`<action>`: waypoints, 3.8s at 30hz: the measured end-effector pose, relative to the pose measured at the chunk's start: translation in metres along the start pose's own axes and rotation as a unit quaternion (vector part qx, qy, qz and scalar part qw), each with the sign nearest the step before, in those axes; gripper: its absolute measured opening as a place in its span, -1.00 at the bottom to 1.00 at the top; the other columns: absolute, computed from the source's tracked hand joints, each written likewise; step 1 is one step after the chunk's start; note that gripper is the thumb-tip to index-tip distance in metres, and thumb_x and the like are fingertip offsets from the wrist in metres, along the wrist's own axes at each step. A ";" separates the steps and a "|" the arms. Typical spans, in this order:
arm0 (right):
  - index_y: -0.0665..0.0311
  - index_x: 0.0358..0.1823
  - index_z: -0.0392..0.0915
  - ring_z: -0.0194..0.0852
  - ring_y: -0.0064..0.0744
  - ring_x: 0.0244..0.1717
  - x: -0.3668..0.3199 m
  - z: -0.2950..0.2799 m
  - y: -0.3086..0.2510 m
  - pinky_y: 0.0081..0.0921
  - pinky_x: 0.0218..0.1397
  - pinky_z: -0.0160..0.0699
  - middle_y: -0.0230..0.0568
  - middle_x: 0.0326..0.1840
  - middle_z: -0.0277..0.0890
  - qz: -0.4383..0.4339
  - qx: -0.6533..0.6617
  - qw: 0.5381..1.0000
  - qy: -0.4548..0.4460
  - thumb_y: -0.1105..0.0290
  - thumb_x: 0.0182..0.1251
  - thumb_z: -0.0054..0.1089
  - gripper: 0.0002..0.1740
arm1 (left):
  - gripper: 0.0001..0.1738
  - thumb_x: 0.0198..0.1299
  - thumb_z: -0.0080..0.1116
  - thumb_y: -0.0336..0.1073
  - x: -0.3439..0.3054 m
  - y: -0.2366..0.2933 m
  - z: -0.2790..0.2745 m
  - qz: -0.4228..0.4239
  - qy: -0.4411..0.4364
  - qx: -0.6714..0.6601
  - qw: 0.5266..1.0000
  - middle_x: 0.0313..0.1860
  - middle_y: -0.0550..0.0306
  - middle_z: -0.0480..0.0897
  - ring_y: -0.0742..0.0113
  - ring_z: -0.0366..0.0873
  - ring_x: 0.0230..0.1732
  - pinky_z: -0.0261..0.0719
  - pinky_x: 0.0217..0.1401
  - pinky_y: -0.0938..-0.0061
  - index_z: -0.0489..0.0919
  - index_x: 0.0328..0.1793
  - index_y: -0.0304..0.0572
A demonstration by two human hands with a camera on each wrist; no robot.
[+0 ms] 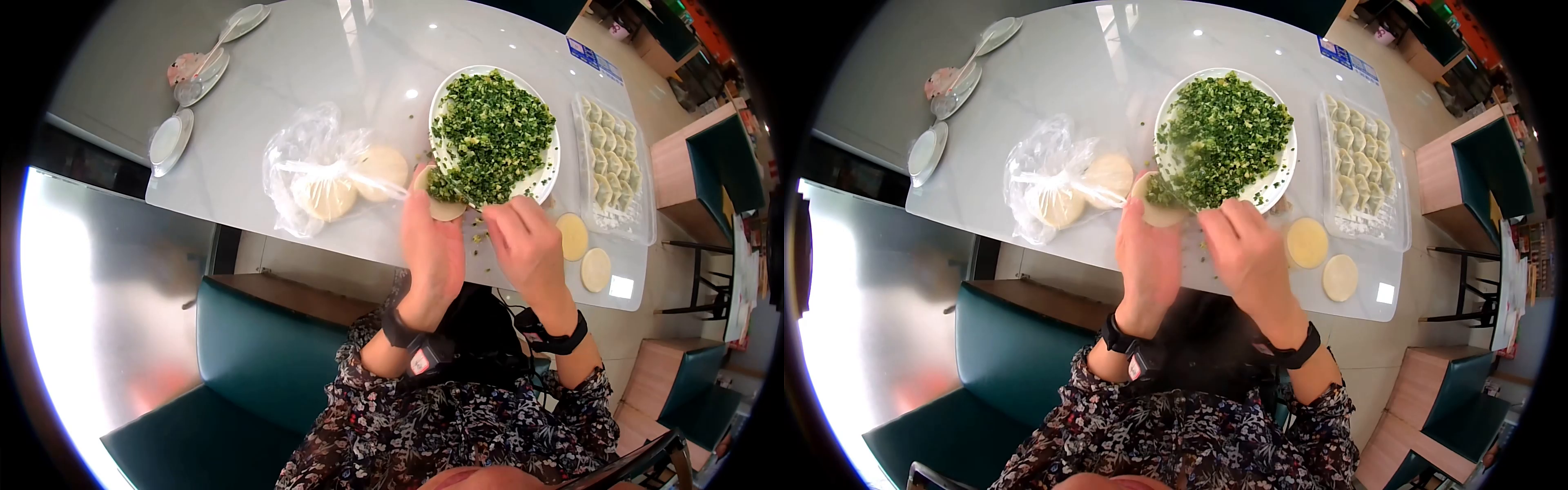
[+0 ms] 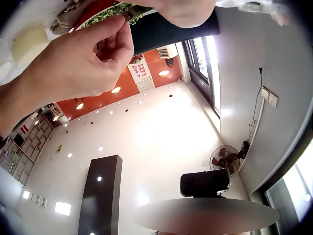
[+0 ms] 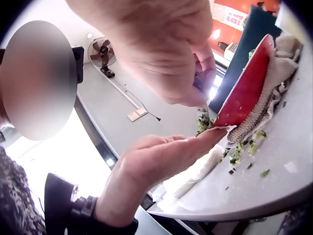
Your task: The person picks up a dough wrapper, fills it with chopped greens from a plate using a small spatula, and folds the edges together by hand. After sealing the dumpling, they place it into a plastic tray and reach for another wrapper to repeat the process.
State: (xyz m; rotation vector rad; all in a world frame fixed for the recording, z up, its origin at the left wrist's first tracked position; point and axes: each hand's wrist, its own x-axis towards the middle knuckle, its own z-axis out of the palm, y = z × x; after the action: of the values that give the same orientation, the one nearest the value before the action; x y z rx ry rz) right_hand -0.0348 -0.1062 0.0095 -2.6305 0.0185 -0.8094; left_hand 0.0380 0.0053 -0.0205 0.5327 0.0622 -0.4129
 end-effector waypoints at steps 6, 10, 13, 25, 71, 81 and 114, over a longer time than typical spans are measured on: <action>0.34 -0.18 0.59 0.56 -0.22 -0.20 -0.009 -0.004 -0.006 -0.33 -0.30 0.58 -0.20 -0.21 0.43 -0.131 -0.108 0.984 -0.049 0.60 -0.01 0.25 -0.72 | -0.50 0.66 -0.36 -0.24 -0.003 0.000 0.001 0.006 0.001 0.016 1.000 0.47 0.05 0.48 0.26 0.41 0.50 0.39 0.54 0.26 0.34 0.56 -0.30; 0.31 -0.19 0.60 0.55 -0.20 -0.27 -0.011 -0.010 0.001 -0.32 -0.32 0.55 -0.20 -0.27 0.43 -0.052 -0.083 0.995 0.015 0.63 0.09 0.32 -0.77 | -0.47 0.69 -0.34 -0.20 -0.003 -0.003 -0.001 0.013 0.000 0.008 1.000 0.56 0.02 0.40 0.11 0.34 0.58 0.29 0.66 0.07 0.32 0.62 -0.31; 0.29 -0.20 0.60 0.55 -0.15 -0.32 -0.012 -0.009 0.005 -0.30 -0.33 0.53 -0.18 -0.34 0.43 0.033 -0.035 0.999 0.009 0.65 0.17 0.37 -0.80 | -0.46 0.68 -0.34 -0.19 -0.006 -0.007 -0.001 0.026 -0.008 -0.004 1.000 0.56 0.02 0.39 0.10 0.32 0.59 0.28 0.66 0.07 0.32 0.61 -0.32; 0.29 -0.10 0.59 0.52 -0.15 -0.25 -0.020 0.004 -0.009 -0.28 -0.27 0.56 -0.21 -0.30 0.36 -0.049 -0.046 0.998 0.000 0.64 0.11 0.31 -0.70 | -0.53 0.68 -0.23 -0.18 -0.007 -0.013 -0.005 0.024 0.009 -0.011 1.000 0.46 0.05 0.49 0.27 0.43 0.49 0.40 0.57 0.26 0.37 0.52 -0.29; 0.41 -0.10 0.71 0.56 -0.29 -0.33 -0.004 -0.009 0.022 -0.42 -0.42 0.56 -0.28 -0.32 0.50 -0.184 -0.091 0.978 0.024 0.64 -0.04 0.38 -0.63 | -0.46 0.67 -0.39 -0.23 -0.005 0.010 -0.026 -0.038 0.033 -0.028 0.998 0.53 -0.08 0.47 0.08 0.41 0.55 0.34 0.68 0.11 0.31 0.59 -0.40; 0.35 -0.14 0.73 0.58 -0.36 -0.28 -0.005 -0.018 0.016 -0.48 -0.34 0.62 -0.34 -0.25 0.51 -0.261 -0.105 0.959 0.032 0.63 -0.03 0.43 -0.67 | -0.46 0.68 -0.28 -0.19 -0.025 0.032 -0.017 -0.093 -0.022 0.022 0.995 0.52 -0.03 0.49 0.16 0.42 0.54 0.37 0.64 0.14 0.32 0.61 -0.36; 0.39 -0.17 0.74 0.51 -0.60 -0.41 -0.015 -0.053 0.039 -0.58 -0.38 0.44 -0.29 -0.32 0.67 0.181 0.243 0.950 -0.072 0.52 0.42 0.35 -0.92 | -0.37 0.56 -0.29 -0.23 -0.021 0.034 -0.010 -0.219 -0.126 0.047 0.966 0.56 -0.18 0.44 0.05 0.40 0.58 0.30 0.70 0.12 0.26 0.62 -0.52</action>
State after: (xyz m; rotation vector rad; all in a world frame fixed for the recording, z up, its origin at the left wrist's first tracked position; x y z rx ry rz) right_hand -0.0723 -0.1591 0.0277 -2.1219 0.2248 -0.4246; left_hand 0.0329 0.0448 -0.0096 0.5559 -0.0866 -0.9167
